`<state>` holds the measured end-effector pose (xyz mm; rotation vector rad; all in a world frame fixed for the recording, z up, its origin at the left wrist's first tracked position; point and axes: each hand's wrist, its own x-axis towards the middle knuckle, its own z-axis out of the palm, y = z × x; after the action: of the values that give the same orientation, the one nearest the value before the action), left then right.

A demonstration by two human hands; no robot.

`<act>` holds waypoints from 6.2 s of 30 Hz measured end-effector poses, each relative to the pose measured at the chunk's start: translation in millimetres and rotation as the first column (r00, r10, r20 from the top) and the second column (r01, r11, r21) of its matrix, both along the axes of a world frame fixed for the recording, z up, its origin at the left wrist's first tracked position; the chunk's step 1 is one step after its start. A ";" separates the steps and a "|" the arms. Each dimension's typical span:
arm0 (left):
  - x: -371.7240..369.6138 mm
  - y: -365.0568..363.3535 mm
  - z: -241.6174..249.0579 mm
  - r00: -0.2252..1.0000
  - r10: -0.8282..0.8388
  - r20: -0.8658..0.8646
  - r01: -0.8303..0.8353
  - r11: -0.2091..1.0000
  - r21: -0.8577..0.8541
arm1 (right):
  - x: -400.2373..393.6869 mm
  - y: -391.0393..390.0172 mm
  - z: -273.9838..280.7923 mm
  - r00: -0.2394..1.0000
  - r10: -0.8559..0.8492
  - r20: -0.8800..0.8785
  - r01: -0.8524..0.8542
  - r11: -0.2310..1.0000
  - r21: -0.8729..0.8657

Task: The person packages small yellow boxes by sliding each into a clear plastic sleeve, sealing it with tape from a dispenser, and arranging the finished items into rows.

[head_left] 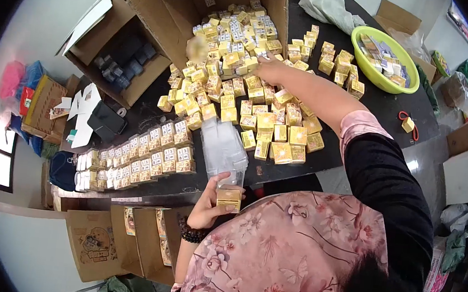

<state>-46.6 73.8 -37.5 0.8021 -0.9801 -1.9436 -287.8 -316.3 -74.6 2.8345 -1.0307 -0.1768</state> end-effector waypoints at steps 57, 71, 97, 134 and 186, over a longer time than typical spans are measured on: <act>-65.8 -18.9 47.0 0.997 0.038 0.065 -0.020 0.965 -0.260 | -42.8 298.5 128.1 0.327 0.267 0.907 -0.499 0.864 -0.074; -79.7 -17.3 45.1 0.960 0.260 0.105 -0.196 0.890 -0.411 | -26.9 315.5 118.1 0.253 -0.146 0.956 -0.236 0.949 0.208; -81.2 -18.6 45.6 0.927 0.372 0.034 -0.284 0.761 -0.583 | -27.1 319.6 91.3 0.026 -0.512 0.859 -0.569 0.699 0.434; -86.7 -25.1 37.4 0.792 0.464 0.396 0.006 0.643 -0.766 | -32.3 324.4 80.4 0.094 -0.454 0.886 -0.397 0.799 0.452; -94.8 -22.3 27.3 0.883 0.436 0.175 -0.237 0.736 -0.634 | -202.5 217.9 -95.5 -0.441 -0.755 0.485 -0.071 0.568 0.820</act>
<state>-141.3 51.5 -10.2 0.8490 -1.4271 -1.0917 -490.3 -98.4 -170.2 1.7445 -2.6260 2.7867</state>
